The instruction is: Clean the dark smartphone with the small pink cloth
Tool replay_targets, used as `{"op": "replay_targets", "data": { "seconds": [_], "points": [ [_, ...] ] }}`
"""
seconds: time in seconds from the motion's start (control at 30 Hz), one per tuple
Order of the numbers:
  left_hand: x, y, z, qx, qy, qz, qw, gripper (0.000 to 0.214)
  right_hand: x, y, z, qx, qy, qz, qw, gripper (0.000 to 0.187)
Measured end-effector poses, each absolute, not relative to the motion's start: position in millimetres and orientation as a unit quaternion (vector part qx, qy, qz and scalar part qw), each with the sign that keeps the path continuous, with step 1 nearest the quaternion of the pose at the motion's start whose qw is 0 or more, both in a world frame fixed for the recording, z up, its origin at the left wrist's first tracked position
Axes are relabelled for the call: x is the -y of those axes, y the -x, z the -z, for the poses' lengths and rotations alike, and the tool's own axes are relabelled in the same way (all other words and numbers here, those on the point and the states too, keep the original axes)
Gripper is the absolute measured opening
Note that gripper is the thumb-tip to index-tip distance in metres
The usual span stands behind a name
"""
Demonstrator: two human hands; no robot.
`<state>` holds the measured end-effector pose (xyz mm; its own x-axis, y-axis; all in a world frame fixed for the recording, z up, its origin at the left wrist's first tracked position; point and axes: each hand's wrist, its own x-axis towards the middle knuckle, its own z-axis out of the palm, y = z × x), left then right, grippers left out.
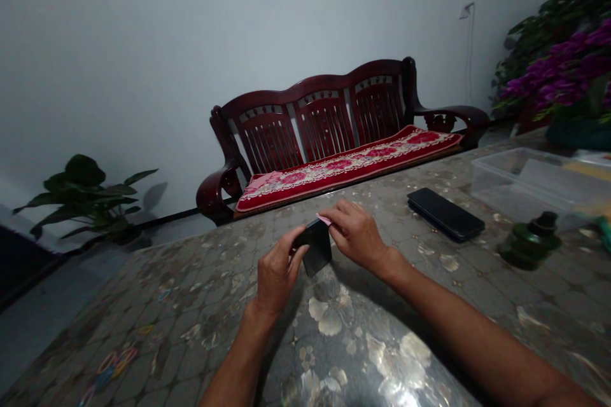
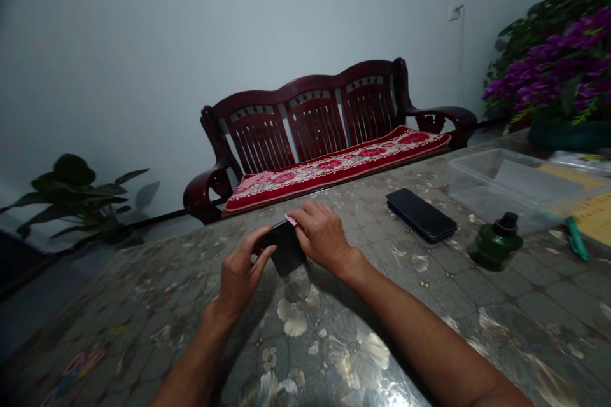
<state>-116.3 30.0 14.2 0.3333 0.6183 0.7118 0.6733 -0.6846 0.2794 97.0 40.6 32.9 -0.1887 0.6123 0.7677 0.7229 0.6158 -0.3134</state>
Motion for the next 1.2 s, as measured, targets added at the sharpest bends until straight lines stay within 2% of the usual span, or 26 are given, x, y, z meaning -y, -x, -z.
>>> {"op": "replay_targets", "data": {
  "seconds": [0.23, 0.43, 0.53, 0.8, 0.9, 1.07, 1.13, 1.2],
  "points": [
    [-29, 117, -24, 0.377, 0.806, 0.455, 0.036, 0.018, -35, -86, -37, 0.797, 0.407, 0.176, 0.41, 0.018],
    [-25, 115, -33, 0.376, 0.804, 0.46, 0.027, 0.011, -35, -85, -35, 0.803, 0.379, 0.202, 0.412, 0.021],
    [-23, 114, -37, 0.398, 0.798, 0.453, 0.019, 0.01, -40, -91, -32, 0.791, 0.4, 0.168, 0.432, 0.022],
    [-25, 113, -45, 0.416, 0.789, 0.452, 0.014, 0.01, -46, -85, -20, 0.736, 0.426, -0.018, 0.526, 0.027],
    [-25, 114, -45, 0.431, 0.782, 0.45, 0.004, 0.011, -46, -83, -14, 0.733, 0.444, -0.038, 0.514, 0.028],
    [-25, 112, -48, 0.437, 0.778, 0.451, 0.004, 0.012, -45, -84, -4, 0.752, 0.497, -0.038, 0.431, 0.025],
    [-25, 112, -49, 0.435, 0.778, 0.453, 0.004, 0.011, -45, -85, -3, 0.746, 0.504, -0.046, 0.433, 0.026],
    [-26, 111, -50, 0.438, 0.777, 0.453, 0.004, 0.011, -45, -84, -4, 0.726, 0.499, -0.054, 0.469, 0.028]
  ]
}}
